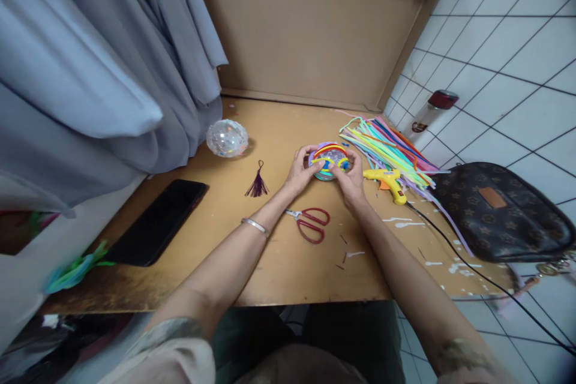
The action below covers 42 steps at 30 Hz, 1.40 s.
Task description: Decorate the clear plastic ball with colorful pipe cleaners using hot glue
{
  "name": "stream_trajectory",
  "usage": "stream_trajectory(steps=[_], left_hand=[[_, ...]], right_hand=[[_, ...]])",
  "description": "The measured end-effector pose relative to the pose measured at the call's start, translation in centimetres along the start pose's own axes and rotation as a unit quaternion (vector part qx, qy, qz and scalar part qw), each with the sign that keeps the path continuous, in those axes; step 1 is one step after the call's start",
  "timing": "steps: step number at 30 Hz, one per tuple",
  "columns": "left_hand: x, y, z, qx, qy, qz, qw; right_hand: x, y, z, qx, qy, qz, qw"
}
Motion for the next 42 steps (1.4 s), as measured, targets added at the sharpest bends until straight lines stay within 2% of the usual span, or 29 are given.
stream_trajectory(steps=[7,12,16,23,31,42], left_hand=[[0.1,-0.1,0.0,-0.003,0.022,-0.005,1.0],[0.1,0.0,-0.1,0.005,0.013,-0.013,1.0],[0.2,0.1,-0.1,0.005,0.028,-0.025,0.999],[0.3,0.5,-0.2,0.025,0.029,-0.049,0.998],[0.4,0.3,-0.2,0.0,0.028,-0.052,0.998],[0.2,-0.5,0.1,-0.031,0.039,-0.023,0.998]], right_hand=[[-0.2,0.2,0.1,0.01,0.007,-0.011,1.0],[0.0,0.3,0.0,-0.018,0.002,0.026,1.0],[0.1,0.4,0.0,-0.032,-0.013,0.05,0.998],[0.6,0.4,0.0,-0.055,0.011,0.057,0.997],[0.4,0.4,0.0,0.002,-0.015,0.029,0.999],[0.1,1.3,0.3,0.034,-0.023,-0.01,0.999]])
Point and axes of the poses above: each hand's wrist, its own z-axis towards the middle knuckle, its own x-axis out of the back of the hand, y = z × x, the point moved 4 cm from there along z, towards the middle knuckle, and after that the axes turned 4 degrees about x, right-handed, at the moved point
